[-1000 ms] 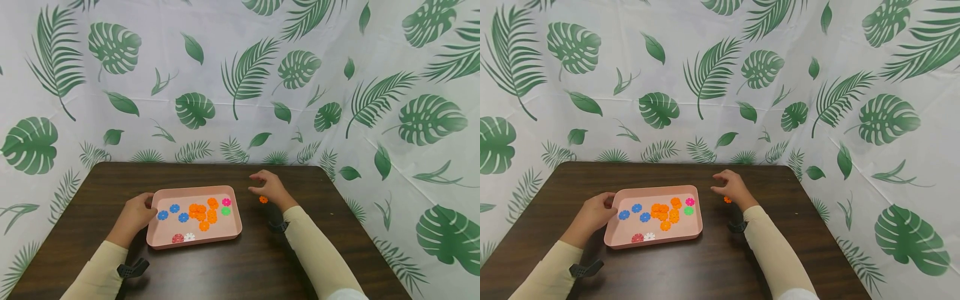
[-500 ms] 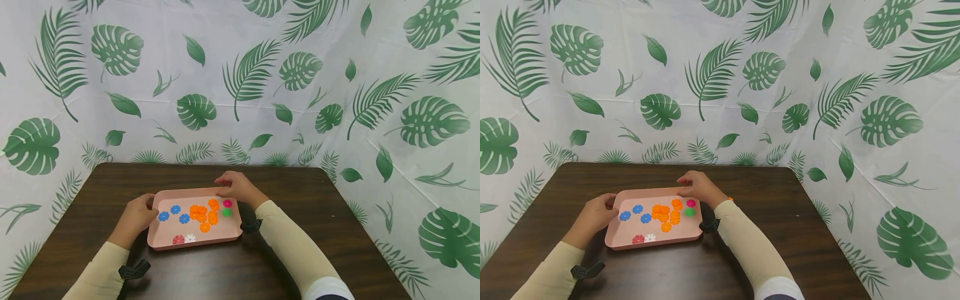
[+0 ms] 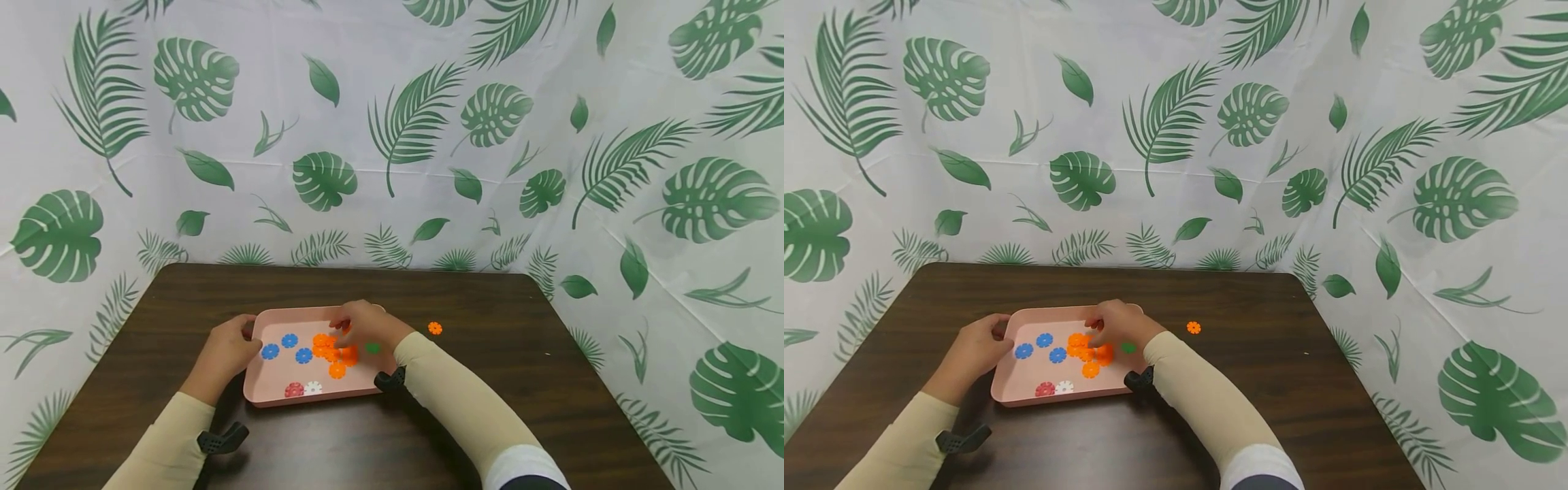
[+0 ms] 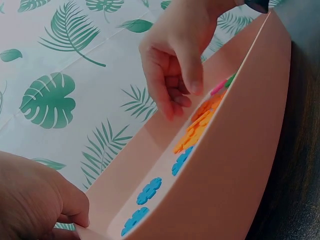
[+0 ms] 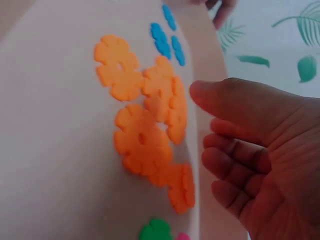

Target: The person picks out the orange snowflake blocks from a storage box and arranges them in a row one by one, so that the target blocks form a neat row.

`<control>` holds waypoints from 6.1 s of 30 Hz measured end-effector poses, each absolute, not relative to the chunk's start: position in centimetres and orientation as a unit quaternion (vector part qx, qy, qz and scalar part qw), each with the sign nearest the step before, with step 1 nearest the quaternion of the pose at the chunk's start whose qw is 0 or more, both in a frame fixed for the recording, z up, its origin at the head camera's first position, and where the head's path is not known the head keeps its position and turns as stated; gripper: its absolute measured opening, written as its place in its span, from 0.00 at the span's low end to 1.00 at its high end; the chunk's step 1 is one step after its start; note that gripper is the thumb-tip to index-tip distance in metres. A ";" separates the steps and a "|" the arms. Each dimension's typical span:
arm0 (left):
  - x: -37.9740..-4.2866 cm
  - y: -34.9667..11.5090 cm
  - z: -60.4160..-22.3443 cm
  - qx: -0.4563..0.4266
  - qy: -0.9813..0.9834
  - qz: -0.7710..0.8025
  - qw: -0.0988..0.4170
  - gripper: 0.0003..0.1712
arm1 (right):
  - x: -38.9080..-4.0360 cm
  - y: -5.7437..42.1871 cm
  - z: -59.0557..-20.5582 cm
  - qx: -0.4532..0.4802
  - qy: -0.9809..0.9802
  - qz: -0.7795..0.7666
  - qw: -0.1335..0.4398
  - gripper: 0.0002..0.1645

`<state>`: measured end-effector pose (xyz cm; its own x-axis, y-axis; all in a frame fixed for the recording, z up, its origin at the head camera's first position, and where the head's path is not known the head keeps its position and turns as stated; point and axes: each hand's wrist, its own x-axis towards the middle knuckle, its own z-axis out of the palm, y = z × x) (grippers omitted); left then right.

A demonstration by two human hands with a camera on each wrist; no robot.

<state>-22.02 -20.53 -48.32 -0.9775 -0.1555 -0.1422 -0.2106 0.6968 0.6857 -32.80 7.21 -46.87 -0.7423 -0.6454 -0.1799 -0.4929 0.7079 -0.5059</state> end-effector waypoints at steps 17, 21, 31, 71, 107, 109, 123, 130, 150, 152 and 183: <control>-22.0 -20.5 -48.4 -0.096 0.920 0.380 0.030 0.36 | -32.3 6.3 -47.5 -0.352 0.912 -0.128 0.166 0.17; -22.0 -20.5 -48.4 -0.098 0.919 0.380 0.032 0.36 | -32.3 6.2 -47.5 -0.355 0.911 -0.127 0.167 0.15; -22.0 -20.5 -48.3 -0.100 0.918 0.381 0.031 0.36 | -31.7 6.2 -46.8 -0.358 0.914 -0.119 0.151 0.16; -21.9 -20.4 -48.5 -0.095 0.920 0.380 0.027 0.36 | -34.0 30.2 -48.0 -0.136 0.949 -0.282 0.027 0.16; -21.7 -20.3 -48.5 -0.091 0.922 0.377 0.026 0.37 | -33.4 31.8 -51.6 -0.127 0.949 -0.287 -0.005 0.15; -21.7 -20.3 -48.5 -0.089 0.922 0.377 0.026 0.37 | -33.4 31.8 -51.6 -0.123 0.950 -0.287 -0.005 0.15; -21.7 -20.4 -48.6 -0.091 0.920 0.380 0.026 0.36 | -33.7 31.4 -50.6 -0.135 0.936 -0.324 -0.021 0.19; -21.8 -20.4 -48.6 -0.096 0.919 0.381 0.026 0.36 | -34.3 29.2 -48.1 -0.172 0.929 -0.328 -0.025 0.26; -21.9 -20.4 -48.7 -0.090 0.920 0.382 0.028 0.36 | -34.2 16.2 -44.6 -0.265 0.908 -0.325 -0.006 0.27; -21.9 -20.4 -48.7 -0.090 0.920 0.381 0.028 0.36 | -34.0 15.2 -44.9 -0.277 0.904 -0.326 0.001 0.27; -21.9 -20.7 -48.5 -0.089 0.916 0.392 0.020 0.35 | -31.6 5.8 -46.9 -0.329 0.904 -0.232 0.143 0.18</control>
